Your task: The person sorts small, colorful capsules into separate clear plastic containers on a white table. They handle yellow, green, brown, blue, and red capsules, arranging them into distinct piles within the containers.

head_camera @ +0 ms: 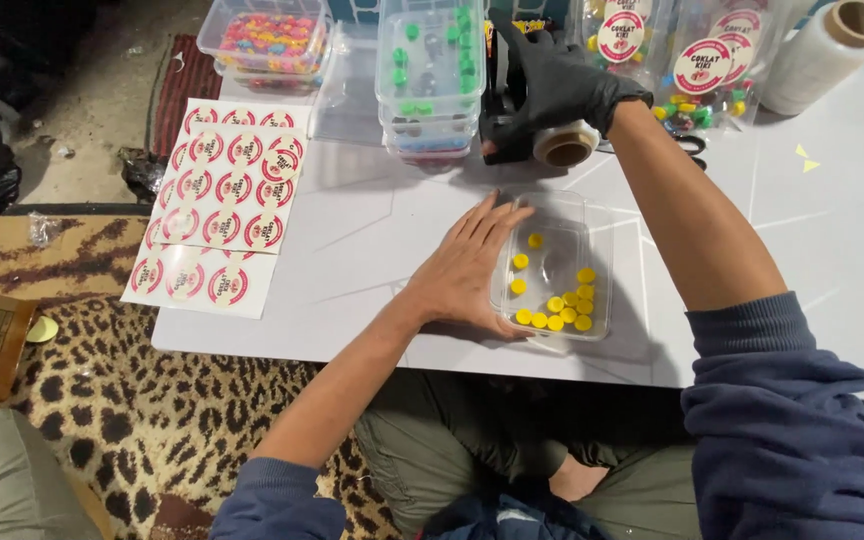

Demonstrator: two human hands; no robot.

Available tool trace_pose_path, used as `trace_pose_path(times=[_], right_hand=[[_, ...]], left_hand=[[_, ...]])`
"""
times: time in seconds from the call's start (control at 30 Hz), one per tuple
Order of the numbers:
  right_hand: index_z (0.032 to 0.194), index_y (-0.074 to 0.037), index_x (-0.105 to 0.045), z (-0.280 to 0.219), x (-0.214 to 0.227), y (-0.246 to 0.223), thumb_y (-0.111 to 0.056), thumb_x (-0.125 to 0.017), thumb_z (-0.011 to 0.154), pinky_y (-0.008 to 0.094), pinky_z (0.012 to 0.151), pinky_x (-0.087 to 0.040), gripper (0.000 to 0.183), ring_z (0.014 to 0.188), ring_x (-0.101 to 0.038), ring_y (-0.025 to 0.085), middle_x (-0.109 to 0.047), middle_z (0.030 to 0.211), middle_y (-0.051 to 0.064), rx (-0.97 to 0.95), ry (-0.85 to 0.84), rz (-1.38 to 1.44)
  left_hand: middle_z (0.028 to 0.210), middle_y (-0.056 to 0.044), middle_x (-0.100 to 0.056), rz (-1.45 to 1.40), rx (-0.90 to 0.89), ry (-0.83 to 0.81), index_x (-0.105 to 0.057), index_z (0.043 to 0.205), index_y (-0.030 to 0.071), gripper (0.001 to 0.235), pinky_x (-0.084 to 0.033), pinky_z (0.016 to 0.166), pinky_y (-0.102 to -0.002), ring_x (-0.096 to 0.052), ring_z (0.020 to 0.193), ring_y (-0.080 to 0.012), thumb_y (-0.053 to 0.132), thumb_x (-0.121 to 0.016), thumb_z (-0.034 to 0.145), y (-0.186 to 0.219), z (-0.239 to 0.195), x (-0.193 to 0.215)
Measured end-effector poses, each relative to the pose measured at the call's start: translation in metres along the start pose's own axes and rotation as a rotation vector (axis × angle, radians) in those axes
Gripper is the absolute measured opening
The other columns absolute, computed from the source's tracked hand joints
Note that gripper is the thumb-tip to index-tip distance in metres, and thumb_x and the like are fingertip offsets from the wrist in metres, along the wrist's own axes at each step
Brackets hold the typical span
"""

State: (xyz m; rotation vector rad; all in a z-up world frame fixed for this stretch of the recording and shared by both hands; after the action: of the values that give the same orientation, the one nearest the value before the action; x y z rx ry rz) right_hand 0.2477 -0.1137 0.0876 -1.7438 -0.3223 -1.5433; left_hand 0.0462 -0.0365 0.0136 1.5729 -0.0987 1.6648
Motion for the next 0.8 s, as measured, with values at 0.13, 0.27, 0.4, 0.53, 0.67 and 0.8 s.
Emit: trace_pose_path(times=[0.13,0.27,0.4,0.53,0.67,0.8], right_hand=[[0.163,-0.025,0.005,-0.003,0.004,-0.015,-0.042,-0.101,0.05,0.053,0.099,-0.044,0.156,0.132,-0.049,0.043,-0.054,0.14,0.027,-0.044,-0.076,0.147],[0.153,-0.016,-0.018,0.012,-0.005,-0.01,-0.035,-0.089,0.068,0.049,0.095,-0.051,0.113,0.117,-0.063,0.036,-0.065,0.133,0.014,-0.048,-0.081,0.264],[0.143,-0.007,-0.031,0.03,-0.024,0.018,-0.035,-0.073,0.077,0.049,0.071,-0.051,0.083,0.083,-0.066,0.039,-0.068,0.094,0.018,-0.214,0.056,0.043],[0.155,0.003,-0.02,0.061,-0.047,0.069,-0.036,-0.061,0.076,0.051,0.052,-0.049,0.097,0.068,-0.067,0.04,-0.067,0.081,0.017,-0.376,0.274,-0.204],[0.152,-0.008,-0.029,0.07,-0.053,0.084,-0.054,-0.078,0.073,0.054,0.059,-0.053,0.104,0.081,-0.068,0.044,-0.07,0.09,0.017,-0.352,0.307,-0.223],[0.116,-0.009,-0.052,0.083,-0.064,0.102,-0.05,-0.079,0.07,0.054,0.071,-0.049,0.067,0.084,-0.067,0.043,-0.069,0.091,0.016,-0.438,0.41,-0.153]], left_hand=[[0.16,-0.023,-0.031,0.046,0.005,-0.012,-0.019,0.157,0.006,0.141,-0.015,0.126,-0.052,-0.017,0.155,-0.0415,0.082,-0.081,0.056,-0.004,0.001,-0.002],[0.161,-0.023,-0.03,0.065,0.001,-0.018,-0.017,0.158,0.003,0.144,-0.013,0.127,-0.052,-0.015,0.155,-0.0406,0.085,-0.079,0.056,-0.006,0.001,-0.005],[0.164,-0.023,-0.025,0.06,0.002,-0.03,-0.013,0.158,0.0,0.149,-0.011,0.128,-0.051,-0.01,0.157,-0.0388,0.083,-0.082,0.056,-0.003,0.0,-0.003],[0.163,-0.025,-0.025,0.1,-0.002,-0.034,-0.017,0.156,-0.005,0.149,-0.01,0.128,-0.05,-0.011,0.156,-0.0393,0.087,-0.078,0.055,-0.005,0.001,-0.007],[0.161,-0.025,-0.028,0.108,-0.012,-0.021,-0.018,0.156,-0.004,0.148,-0.011,0.128,-0.05,-0.012,0.155,-0.0398,0.088,-0.076,0.055,-0.004,0.001,-0.006],[0.162,-0.024,-0.026,0.104,0.009,-0.047,-0.02,0.154,-0.005,0.147,-0.011,0.127,-0.051,-0.01,0.155,-0.0391,0.087,-0.077,0.056,-0.006,0.001,-0.009]])
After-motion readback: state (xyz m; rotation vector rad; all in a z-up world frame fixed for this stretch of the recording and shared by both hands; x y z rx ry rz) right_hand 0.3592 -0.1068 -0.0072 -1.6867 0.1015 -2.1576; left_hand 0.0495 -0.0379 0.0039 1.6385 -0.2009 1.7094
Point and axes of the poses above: each hand's wrist, its own z-axis towards the middle knuckle, its own x-axis out of the back of the hand, y = z × x, the point moved 6 cm from there along z, towards the middle knuckle
